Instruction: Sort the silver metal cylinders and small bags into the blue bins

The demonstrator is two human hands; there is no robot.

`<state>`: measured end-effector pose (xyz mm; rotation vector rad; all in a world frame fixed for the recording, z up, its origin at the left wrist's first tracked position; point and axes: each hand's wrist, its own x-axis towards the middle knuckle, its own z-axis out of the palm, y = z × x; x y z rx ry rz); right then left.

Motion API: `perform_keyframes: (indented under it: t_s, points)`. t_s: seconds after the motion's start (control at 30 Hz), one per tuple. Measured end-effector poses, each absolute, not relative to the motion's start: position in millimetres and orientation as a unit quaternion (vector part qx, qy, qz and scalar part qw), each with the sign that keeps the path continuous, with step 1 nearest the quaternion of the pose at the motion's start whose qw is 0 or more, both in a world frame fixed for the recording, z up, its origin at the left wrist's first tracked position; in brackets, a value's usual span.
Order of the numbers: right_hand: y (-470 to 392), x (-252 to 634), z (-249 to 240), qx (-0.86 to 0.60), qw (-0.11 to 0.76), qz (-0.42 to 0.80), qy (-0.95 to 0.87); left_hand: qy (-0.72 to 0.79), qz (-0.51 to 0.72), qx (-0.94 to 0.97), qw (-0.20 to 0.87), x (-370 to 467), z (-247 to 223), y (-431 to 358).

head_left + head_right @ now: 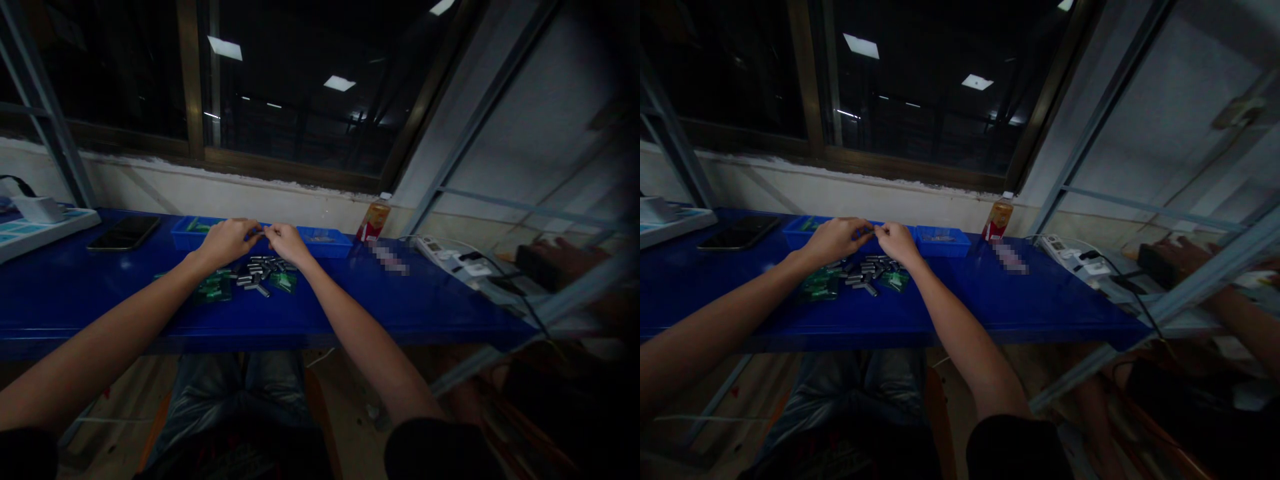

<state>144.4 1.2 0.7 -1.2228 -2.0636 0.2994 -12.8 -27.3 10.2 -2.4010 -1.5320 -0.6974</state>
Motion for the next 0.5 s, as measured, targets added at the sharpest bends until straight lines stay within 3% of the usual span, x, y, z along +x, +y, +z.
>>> perform_keyframes:
  t_s: [0.27,0.5]
  points:
    - [-0.7,149.3,2.2,-0.385,0.377,0.044,-0.841,-0.511,-0.239,-0.819,0.107,-10.8,5.0,-21.0]
    - [-0.4,148.5,1.4,-0.421,0.379,0.002,-0.824,-0.494,-0.230,-0.832,0.104,-10.0,4.8,-21.2]
